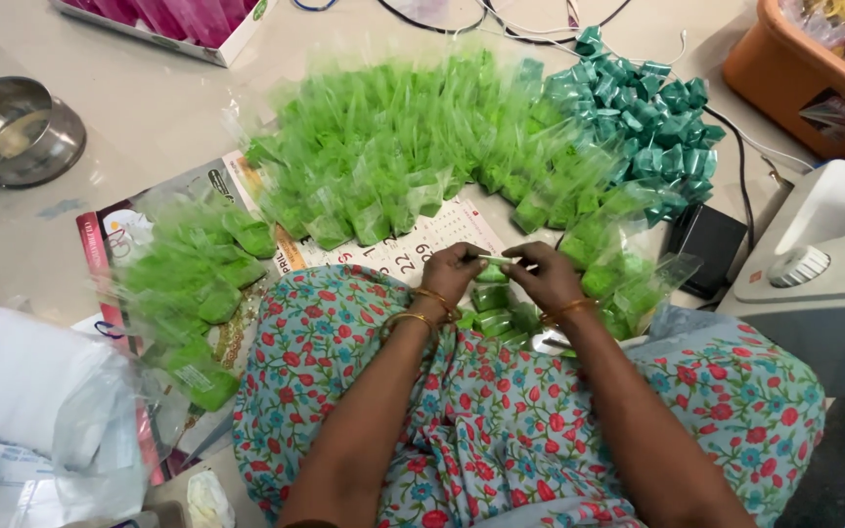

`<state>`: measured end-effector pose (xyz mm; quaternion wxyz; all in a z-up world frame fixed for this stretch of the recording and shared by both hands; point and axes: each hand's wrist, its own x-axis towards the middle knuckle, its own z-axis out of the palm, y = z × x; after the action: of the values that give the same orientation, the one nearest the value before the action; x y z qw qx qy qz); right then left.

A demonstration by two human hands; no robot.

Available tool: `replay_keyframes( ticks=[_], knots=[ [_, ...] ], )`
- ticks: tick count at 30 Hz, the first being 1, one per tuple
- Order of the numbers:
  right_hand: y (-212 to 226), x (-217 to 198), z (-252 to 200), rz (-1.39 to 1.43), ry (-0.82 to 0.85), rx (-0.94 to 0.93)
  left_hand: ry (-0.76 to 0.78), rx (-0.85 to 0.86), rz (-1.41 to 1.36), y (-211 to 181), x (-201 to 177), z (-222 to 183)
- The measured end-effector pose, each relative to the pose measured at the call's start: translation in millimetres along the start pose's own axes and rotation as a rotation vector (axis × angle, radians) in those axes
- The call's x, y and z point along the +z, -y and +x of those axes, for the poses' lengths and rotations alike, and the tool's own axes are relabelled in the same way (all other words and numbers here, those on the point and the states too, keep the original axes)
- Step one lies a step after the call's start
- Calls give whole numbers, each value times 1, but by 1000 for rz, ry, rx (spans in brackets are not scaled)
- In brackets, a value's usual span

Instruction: The person measures green powder and packages it into small plastic bags.

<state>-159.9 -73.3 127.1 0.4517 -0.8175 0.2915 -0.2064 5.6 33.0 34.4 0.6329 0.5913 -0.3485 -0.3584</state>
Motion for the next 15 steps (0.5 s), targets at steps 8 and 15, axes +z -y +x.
replay_keyframes(
  ticks=[8, 15],
  knots=[
    [-60, 36, 9, -362, -74, -79, -118, 149, 550, 64, 3, 25],
    [-53, 37, 10, -361, -42, -80, -52, 78, 601, 7, 3, 11]
  ],
)
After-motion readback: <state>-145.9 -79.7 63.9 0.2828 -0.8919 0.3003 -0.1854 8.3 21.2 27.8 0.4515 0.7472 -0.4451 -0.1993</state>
